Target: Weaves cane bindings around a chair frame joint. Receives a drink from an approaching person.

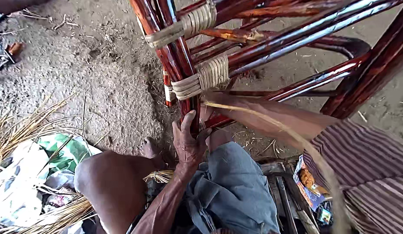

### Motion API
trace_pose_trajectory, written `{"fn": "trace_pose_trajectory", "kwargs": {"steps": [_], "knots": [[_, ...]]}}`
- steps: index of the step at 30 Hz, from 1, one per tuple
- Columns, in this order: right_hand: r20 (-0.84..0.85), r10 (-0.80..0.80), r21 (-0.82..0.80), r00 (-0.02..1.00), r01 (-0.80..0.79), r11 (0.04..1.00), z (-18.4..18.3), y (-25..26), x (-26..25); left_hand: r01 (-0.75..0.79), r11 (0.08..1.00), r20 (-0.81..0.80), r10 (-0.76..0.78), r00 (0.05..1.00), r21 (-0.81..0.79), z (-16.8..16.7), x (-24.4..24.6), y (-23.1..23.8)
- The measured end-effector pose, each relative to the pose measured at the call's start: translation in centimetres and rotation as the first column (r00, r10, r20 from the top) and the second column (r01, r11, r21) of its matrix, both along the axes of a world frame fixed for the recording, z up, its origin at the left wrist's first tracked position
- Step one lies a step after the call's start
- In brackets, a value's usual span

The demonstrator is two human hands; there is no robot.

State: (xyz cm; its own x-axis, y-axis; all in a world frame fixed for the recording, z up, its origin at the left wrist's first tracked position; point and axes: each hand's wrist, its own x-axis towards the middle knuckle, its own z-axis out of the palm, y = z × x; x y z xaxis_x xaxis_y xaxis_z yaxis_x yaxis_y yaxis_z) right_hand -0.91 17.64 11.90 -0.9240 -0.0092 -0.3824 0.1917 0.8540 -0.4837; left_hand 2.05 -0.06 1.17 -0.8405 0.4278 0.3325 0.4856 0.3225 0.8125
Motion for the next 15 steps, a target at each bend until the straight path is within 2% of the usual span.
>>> {"fn": "trace_pose_trajectory", "kwargs": {"steps": [3, 5, 8, 9, 11, 12, 14, 15], "knots": [[0.025, 0.009, 0.141, 1.0, -0.013, 0.99, -0.9, -0.4, -1.0, 0.086, 0.987, 0.055, -0.079, 0.995, -0.138, 1.7, 0.1, -1.0], [-0.004, -0.054, 0.205, 0.999, 0.053, 0.977, -2.0, -0.8, -2.1, 0.087, 0.973, -0.051, -0.1, 0.994, -0.212, 1.5, -0.3, -0.9], [-0.177, -0.051, 0.247, 0.983, 0.095, 0.964, -4.9, -0.1, -3.1, 0.087, 0.912, -0.13, -0.151, 0.98, -0.401, 2.8, -0.1, -1.2], [-0.161, -0.062, 0.273, 0.985, 0.105, 0.956, -5.8, 0.3, -3.6, 0.089, 0.891, -0.116, -0.156, 0.981, -0.445, 3.4, 0.2, -1.1], [0.038, -0.152, 0.274, 0.988, 0.136, 0.952, -5.4, 0.4, -4.5, 0.043, 0.86, -0.091, -0.104, 0.99, -0.509, 4.0, 0.3, -0.1], [0.066, -0.198, 0.272, 0.978, 0.173, 0.946, -5.5, 0.8, -4.9, 0.011, 0.839, -0.088, -0.071, 0.994, -0.545, 4.1, 0.1, 0.7], [-0.021, -0.277, 0.275, 0.961, 0.272, 0.922, -4.0, 1.3, -3.2, 0.009, 0.775, -0.037, -0.042, 0.998, -0.631, 4.9, -0.3, 1.5], [-0.155, -0.307, 0.251, 0.939, 0.338, 0.907, -3.0, 1.5, -0.8, 0.016, 0.745, -0.015, -0.034, 0.999, -0.667, 5.3, -0.4, 1.9]]}}
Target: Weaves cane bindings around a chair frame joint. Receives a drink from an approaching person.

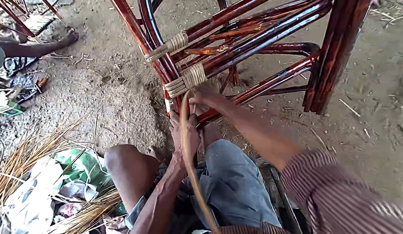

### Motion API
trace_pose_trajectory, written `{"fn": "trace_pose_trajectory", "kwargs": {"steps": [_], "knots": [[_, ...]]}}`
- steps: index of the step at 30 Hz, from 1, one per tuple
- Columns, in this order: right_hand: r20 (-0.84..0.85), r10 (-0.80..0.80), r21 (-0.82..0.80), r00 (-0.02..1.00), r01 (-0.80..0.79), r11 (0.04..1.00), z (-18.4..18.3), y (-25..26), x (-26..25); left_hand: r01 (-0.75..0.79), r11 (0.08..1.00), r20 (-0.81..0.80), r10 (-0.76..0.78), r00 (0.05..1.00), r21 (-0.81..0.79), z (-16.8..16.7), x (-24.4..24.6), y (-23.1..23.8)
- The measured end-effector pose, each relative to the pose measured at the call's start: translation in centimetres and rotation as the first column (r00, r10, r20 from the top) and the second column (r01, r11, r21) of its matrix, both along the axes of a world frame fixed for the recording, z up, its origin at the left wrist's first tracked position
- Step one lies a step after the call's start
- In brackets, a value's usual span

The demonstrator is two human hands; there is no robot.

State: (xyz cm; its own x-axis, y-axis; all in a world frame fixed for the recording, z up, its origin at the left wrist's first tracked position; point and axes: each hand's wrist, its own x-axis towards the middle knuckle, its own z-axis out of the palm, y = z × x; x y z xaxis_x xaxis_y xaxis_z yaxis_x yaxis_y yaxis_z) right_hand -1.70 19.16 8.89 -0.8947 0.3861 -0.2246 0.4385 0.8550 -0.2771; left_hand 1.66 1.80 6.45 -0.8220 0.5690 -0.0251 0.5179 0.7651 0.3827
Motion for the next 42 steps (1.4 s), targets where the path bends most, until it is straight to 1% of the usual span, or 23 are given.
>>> {"fn": "trace_pose_trajectory", "kwargs": {"steps": [2, 4, 5, 6, 7, 8, 9, 11, 14, 15, 16, 19, 21, 25, 28, 30, 31, 32, 35, 36, 37, 39, 42], "knots": [[-0.366, -0.101, -0.105, 0.925, 0.067, 0.992, 1.1, -0.3, 7.1, -0.011, 1.0, 0.014, 0.011, 1.0, -0.008, 0.4, -0.3, 0.5], [-0.617, -0.424, -0.451, 0.663, 0.144, 0.881, -1.4, -3.2, 14.1, -0.01, 1.0, -0.013, 0.01, 1.0, -0.01, 0.5, -0.8, 0.8], [-0.582, -0.599, -0.643, 0.55, 0.141, 0.753, -3.7, -4.9, 16.1, -0.004, 1.0, -0.003, 0.004, 1.0, -0.031, 1.0, -1.3, 1.0], [-0.451, -0.719, -0.806, 0.528, 0.106, 0.583, -6.1, -6.3, 17.0, 0.006, 0.999, -0.002, -0.006, 1.0, -0.047, 1.0, -1.6, 1.0], [-0.329, -0.764, -0.907, 0.555, 0.041, 0.42, -8.3, -7.1, 16.6, 0.017, 0.997, 0.007, -0.017, 1.0, -0.075, 1.2, -1.9, 0.9], [-0.288, -0.747, -0.945, 0.599, -0.049, 0.324, -10.3, -7.5, 15.2, 0.026, 0.995, 0.001, -0.026, 1.0, -0.1, 1.5, -2.2, 0.9], [-0.307, -0.72, -0.949, 0.622, -0.138, 0.285, -11.7, -7.4, 13.3, 0.032, 0.993, 0.0, -0.032, 0.999, -0.11, 2.0, -2.4, 0.8], [-0.378, -0.668, -0.921, 0.642, -0.188, 0.341, -12.1, -6.5, 9.3, 0.026, 0.995, -0.025, -0.028, 0.999, -0.094, 2.1, -2.8, 1.0], [-0.468, -0.492, -0.743, 0.734, -0.024, 0.669, -10.8, -4.3, 6.2, 0.005, 0.997, 0.008, -0.005, 1.0, -0.077, 2.3, -3.7, 1.3], [-0.483, -0.424, -0.654, 0.766, 0.006, 0.756, -11.1, -3.7, 5.7, 0.012, 0.998, 0.026, -0.01, 1.0, -0.068, 2.7, -4.0, 1.3], [-0.476, -0.411, -0.632, 0.777, 0.023, 0.775, -11.3, -3.6, 5.5, 0.02, 0.997, 0.029, -0.018, 0.999, -0.08, 3.0, -4.3, 1.3], [-0.422, -0.444, -0.73, 0.791, -0.006, 0.684, -13.0, -4.2, 6.9, 0.037, 0.991, 0.083, -0.026, 0.996, -0.13, 4.1, -5.3, 1.2], [-0.399, -0.48, -0.817, 0.782, -0.065, 0.573, -13.1, -5.6, 8.9, 0.052, 0.99, 0.094, -0.04, 0.995, -0.131, 4.3, -5.8, 1.1], [-0.431, -0.593, -0.883, 0.68, -0.182, 0.432, -12.1, -8.2, 9.2, 0.093, 0.992, 0.112, -0.083, 0.99, -0.083, 4.1, -6.5, 0.7], [-0.429, -0.622, -0.871, 0.654, -0.117, 0.477, -12.1, -8.1, 7.0, 0.102, 0.991, 0.116, -0.091, 0.989, -0.091, 4.2, -6.4, 0.6], [-0.513, -0.567, -0.824, 0.645, -0.183, 0.537, -11.6, -7.2, 6.0, 0.1, 0.989, 0.115, -0.087, 0.99, -0.113, 4.4, -6.1, 0.6], [-0.53, -0.544, -0.825, 0.65, -0.249, 0.507, -11.1, -6.7, 5.9, 0.102, 0.988, 0.115, -0.089, 0.989, -0.114, 4.4, -6.0, 0.5], [-0.507, -0.546, -0.855, 0.667, -0.311, 0.414, -10.6, -6.2, 6.0, 0.108, 0.988, 0.112, -0.096, 0.989, -0.111, 4.2, -6.0, 0.4], [-0.305, -0.577, -0.913, 0.757, -0.406, -0.049, -10.9, -5.5, 5.9, 0.123, 0.985, 0.111, -0.11, 0.988, -0.122, 4.0, -6.0, 0.1], [-0.272, -0.555, -0.901, 0.786, -0.411, -0.14, -11.1, -5.3, 5.8, 0.123, 0.982, 0.118, -0.107, 0.987, -0.141, 4.0, -5.8, 0.1], [-0.246, -0.54, -0.896, 0.805, -0.401, -0.19, -11.4, -5.2, 5.7, 0.122, 0.981, 0.121, -0.105, 0.987, -0.151, 4.0, -5.6, 0.1], [-0.223, -0.544, -0.897, 0.809, -0.389, -0.211, -11.4, -5.0, 5.2, 0.113, 0.98, 0.116, -0.094, 0.989, -0.166, 3.9, -5.3, 0.2], [-0.125, -0.648, -0.874, 0.751, -0.392, -0.286, -11.6, -5.3, 5.1, 0.108, 0.98, 0.123, -0.088, 0.989, -0.17, 3.9, -5.1, 0.0]]}}
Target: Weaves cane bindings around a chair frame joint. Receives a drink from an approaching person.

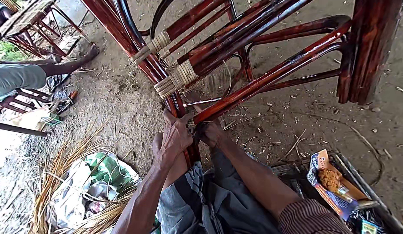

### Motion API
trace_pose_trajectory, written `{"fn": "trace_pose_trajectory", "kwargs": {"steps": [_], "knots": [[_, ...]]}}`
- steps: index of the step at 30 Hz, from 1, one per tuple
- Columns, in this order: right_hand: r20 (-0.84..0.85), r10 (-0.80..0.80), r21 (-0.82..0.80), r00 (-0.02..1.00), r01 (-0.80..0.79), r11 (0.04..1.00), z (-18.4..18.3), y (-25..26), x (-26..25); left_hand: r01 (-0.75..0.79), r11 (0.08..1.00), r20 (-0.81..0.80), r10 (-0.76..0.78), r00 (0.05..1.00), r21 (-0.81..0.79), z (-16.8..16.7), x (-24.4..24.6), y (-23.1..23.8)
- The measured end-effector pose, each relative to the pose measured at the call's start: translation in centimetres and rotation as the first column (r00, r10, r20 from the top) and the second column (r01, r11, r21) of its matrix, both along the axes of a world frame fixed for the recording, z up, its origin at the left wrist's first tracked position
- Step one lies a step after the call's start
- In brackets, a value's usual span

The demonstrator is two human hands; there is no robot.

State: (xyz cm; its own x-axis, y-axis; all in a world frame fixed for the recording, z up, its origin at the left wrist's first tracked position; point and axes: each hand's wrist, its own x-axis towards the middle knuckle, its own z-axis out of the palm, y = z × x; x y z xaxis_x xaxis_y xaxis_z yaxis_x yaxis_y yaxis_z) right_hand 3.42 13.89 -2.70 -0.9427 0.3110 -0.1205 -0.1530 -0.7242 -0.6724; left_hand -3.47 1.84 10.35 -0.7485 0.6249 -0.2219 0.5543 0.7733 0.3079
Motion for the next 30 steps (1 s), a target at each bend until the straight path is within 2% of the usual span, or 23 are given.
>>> {"fn": "trace_pose_trajectory", "kwargs": {"steps": [2, 4, 6, 12, 15, 20, 22, 24, 26, 28, 30], "knots": [[-0.074, -0.017, -0.128, 0.997, 0.008, 0.992, 0.1, 0.7, 0.7, 0.001, 1.0, -0.002, -0.001, 1.0, 0.015, 0.0, -0.1, 0.0], [-0.166, 0.06, -0.208, 0.984, -0.094, 0.974, 0.1, 1.4, 1.5, 0.001, 1.0, -0.001, -0.001, 1.0, 0.011, -0.1, -0.1, 0.0], [-0.218, 0.132, -0.244, 0.967, -0.185, 0.952, -0.3, 1.6, 1.8, 0.017, 0.999, -0.031, -0.016, 0.999, 0.027, -0.5, -0.2, -0.1], [-0.277, 0.214, -0.277, 0.937, -0.291, 0.916, -1.2, 1.7, 1.5, 0.044, 0.999, -0.056, -0.043, 0.998, 0.009, -0.5, -0.3, -0.4], [-0.208, 0.169, -0.235, 0.963, -0.217, 0.947, -0.4, 1.3, 2.1, 0.06, 0.996, -0.07, -0.055, 0.996, 0.07, -0.5, -0.1, -0.6], [-0.176, 0.109, -0.228, 0.978, -0.149, 0.962, 0.6, 0.2, 3.7, 0.035, 0.998, -0.054, -0.033, 0.998, 0.046, -0.5, 0.2, -0.4], [-0.1, 0.087, -0.133, 0.991, -0.1, 0.986, 1.6, -0.3, 5.2, 0.041, 0.996, -0.089, -0.034, 0.995, 0.078, -1.2, 0.1, -0.3], [0.128, -0.028, 0.111, 0.991, 0.014, 0.994, 3.1, -1.6, 7.3, 0.038, 0.995, -0.08, -0.03, 0.996, 0.097, -1.4, 0.1, -0.4], [0.259, -0.163, 0.32, 0.952, 0.074, 0.944, 4.4, -3.2, 9.3, 0.062, 0.985, -0.092, -0.047, 0.995, 0.163, -1.9, -0.1, -0.6], [0.285, -0.219, 0.391, 0.933, 0.095, 0.915, 5.8, -4.3, 10.1, 0.085, 0.971, -0.072, -0.07, 0.995, 0.226, -2.4, 0.0, -0.8], [0.248, -0.188, 0.444, 0.95, 0.061, 0.894, 6.6, -4.8, 9.3, 0.105, 0.962, -0.078, -0.088, 0.993, 0.25, -2.1, 0.5, -1.3]]}}
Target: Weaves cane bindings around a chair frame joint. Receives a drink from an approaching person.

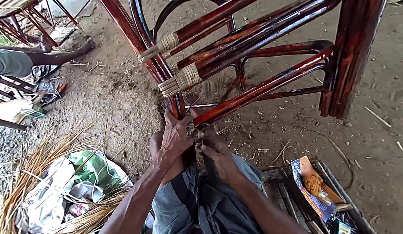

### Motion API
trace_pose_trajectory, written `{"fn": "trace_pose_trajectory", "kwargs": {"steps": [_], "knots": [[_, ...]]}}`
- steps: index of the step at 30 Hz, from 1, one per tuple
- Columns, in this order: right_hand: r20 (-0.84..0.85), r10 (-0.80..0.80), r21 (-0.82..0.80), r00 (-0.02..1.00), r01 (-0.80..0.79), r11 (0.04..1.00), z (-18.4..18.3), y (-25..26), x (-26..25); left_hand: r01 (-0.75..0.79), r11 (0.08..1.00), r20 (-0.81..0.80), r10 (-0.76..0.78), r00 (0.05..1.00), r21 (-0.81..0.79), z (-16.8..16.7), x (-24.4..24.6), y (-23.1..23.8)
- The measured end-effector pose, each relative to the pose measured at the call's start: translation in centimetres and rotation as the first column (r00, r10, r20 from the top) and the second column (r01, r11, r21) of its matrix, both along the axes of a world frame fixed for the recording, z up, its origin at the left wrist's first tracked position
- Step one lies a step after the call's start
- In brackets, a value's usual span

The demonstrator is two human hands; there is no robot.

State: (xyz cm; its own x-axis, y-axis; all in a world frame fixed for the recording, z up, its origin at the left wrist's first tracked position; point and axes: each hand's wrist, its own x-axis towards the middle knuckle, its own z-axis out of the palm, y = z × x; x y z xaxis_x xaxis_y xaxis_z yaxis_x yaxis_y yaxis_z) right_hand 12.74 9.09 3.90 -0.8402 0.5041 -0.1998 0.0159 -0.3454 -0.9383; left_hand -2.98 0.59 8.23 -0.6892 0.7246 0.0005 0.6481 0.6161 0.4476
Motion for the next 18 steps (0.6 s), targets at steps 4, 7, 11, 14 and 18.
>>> {"fn": "trace_pose_trajectory", "kwargs": {"steps": [4, 7, 11, 14, 18], "knots": [[0.01, -0.009, 0.119, 1.0, 0.008, 0.993, -0.4, -0.3, -1.7, -0.005, 0.996, 0.016, 0.006, 1.0, -0.09, 1.7, 1.1, -0.5], [0.065, -0.025, 0.171, 0.998, 0.013, 0.985, -0.4, -0.1, 1.4, -0.016, 0.991, 0.073, 0.026, 0.997, -0.136, 1.8, 0.9, -0.2], [-0.006, 0.023, 0.079, 1.0, -0.022, 0.997, 1.8, 1.0, 5.3, -0.064, 0.994, 0.052, 0.069, 0.996, -0.094, 0.4, 0.6, 0.3], [-0.003, 0.024, -0.066, 1.0, -0.024, 0.998, 3.7, -0.5, 5.6, -0.038, 0.999, -0.009, 0.039, 0.999, 0.014, 0.8, 2.5, -1.2], [-0.005, -0.013, -0.103, 1.0, 0.012, 0.995, 5.4, -1.7, 5.2, -0.036, 0.995, -0.085, 0.044, 0.995, 0.097, 0.7, 3.4, -2.0]]}}
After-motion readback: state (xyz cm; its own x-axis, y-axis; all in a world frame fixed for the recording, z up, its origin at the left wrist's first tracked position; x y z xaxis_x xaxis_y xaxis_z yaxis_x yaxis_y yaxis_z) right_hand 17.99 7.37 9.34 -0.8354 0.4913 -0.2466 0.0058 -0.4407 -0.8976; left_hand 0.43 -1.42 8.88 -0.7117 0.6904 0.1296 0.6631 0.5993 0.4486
